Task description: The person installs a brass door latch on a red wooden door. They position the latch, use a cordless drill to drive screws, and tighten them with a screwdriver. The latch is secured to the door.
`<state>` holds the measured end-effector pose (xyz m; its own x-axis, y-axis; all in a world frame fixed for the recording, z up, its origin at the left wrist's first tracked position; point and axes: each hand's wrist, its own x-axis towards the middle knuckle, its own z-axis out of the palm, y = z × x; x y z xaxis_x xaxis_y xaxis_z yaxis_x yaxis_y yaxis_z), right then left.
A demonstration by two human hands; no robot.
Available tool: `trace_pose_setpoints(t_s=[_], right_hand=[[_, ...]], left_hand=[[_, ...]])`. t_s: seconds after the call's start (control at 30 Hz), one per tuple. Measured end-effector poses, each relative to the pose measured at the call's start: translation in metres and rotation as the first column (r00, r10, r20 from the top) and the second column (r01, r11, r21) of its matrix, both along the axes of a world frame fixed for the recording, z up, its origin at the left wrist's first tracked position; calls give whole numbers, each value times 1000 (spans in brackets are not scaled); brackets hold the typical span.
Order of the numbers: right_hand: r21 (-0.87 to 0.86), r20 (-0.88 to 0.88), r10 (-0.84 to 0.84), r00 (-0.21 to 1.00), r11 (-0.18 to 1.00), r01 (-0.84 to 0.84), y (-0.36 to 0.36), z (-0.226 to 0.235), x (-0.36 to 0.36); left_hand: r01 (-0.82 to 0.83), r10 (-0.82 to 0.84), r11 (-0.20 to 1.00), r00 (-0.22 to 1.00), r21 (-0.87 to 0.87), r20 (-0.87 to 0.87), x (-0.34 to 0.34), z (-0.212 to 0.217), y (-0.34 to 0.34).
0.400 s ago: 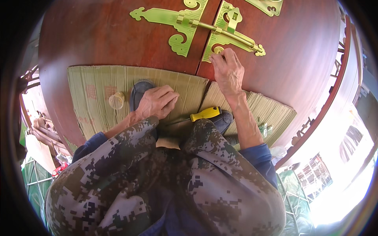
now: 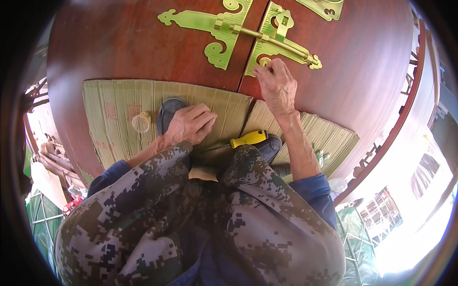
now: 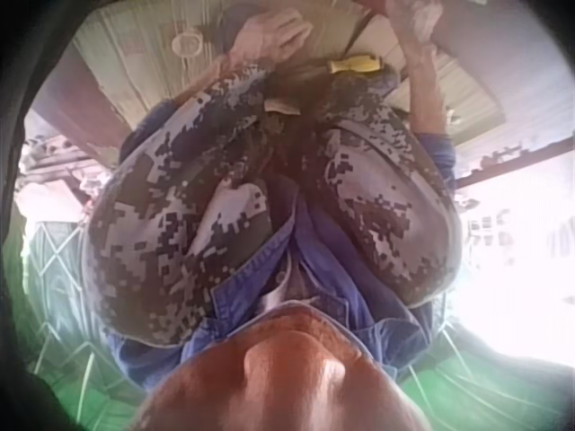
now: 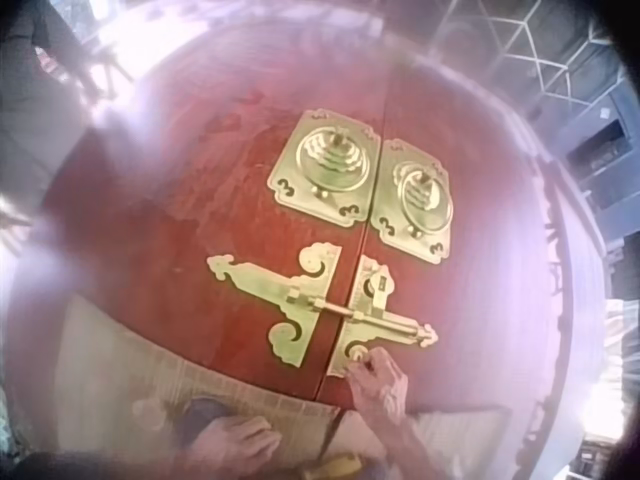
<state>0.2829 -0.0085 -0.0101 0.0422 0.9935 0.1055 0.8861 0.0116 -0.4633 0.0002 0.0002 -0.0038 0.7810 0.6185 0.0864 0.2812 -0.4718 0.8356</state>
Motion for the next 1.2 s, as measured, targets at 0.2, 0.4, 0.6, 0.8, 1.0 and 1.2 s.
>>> trace_pose_setpoints(t_s=[0.2,0.4,0.6,0.8,1.0,1.2], right_hand=[[-24,-19,26,999,999,-26,3,0,7],[-6,-14,20,1000,1000,-20,3,-1,4],[-7,2,24,1000,1000,-24,4,0,3],[-47,-15,26,1000,999,-27,2,2,5],[-49,-34,48,998,998,-50,3,6,6],[-12,-26,41,999,999,-41,3,0,7]], left_hand=[[5,-5,1000,1000,2,-14,-1,-2,-2],[-1,1,1000,1000,3,4,0,0,-1],[-1,1,1000,1000,-14,-3,1,2,-1],[-29,28,999,999,-35,-21,3,5,-1],[-21,19,998,999,-54,-36,1,6,-1],[-20,18,999,999,-49,-37,1,5,-2]])
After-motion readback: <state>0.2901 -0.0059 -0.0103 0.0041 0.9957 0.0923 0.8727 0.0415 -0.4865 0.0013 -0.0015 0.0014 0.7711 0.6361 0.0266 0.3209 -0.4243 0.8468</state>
